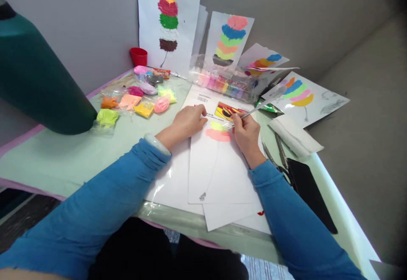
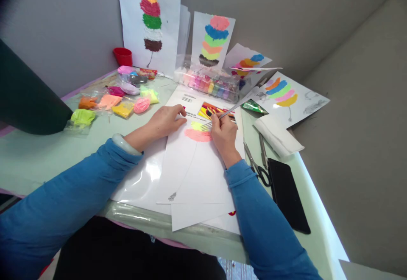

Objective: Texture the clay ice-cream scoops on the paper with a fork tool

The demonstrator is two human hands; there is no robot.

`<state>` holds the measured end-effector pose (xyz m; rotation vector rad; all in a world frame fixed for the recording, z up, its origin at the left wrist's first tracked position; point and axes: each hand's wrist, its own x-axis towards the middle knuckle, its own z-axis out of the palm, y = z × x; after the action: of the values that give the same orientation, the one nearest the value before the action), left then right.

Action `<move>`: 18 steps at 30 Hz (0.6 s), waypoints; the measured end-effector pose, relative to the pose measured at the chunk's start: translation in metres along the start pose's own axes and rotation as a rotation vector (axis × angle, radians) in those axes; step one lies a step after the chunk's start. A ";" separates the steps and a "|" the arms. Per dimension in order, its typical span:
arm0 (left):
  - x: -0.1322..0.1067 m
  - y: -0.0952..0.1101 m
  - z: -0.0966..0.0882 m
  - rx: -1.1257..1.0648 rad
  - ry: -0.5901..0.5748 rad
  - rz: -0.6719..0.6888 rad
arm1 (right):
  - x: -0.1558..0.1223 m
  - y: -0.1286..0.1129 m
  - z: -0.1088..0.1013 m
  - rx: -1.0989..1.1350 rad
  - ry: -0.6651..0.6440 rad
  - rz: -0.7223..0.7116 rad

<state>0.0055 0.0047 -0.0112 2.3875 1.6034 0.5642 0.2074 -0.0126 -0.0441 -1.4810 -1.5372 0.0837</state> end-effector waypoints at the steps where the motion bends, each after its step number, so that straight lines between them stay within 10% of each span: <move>1: 0.000 -0.001 0.001 -0.001 0.003 0.001 | -0.001 -0.001 0.000 0.012 -0.015 -0.008; 18: -0.017 0.011 0.007 0.031 -0.022 -0.095 | -0.014 -0.010 -0.006 0.056 -0.057 0.074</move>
<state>0.0123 -0.0153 -0.0166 2.3163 1.7175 0.4973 0.2009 -0.0296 -0.0431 -1.5022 -1.5131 0.2124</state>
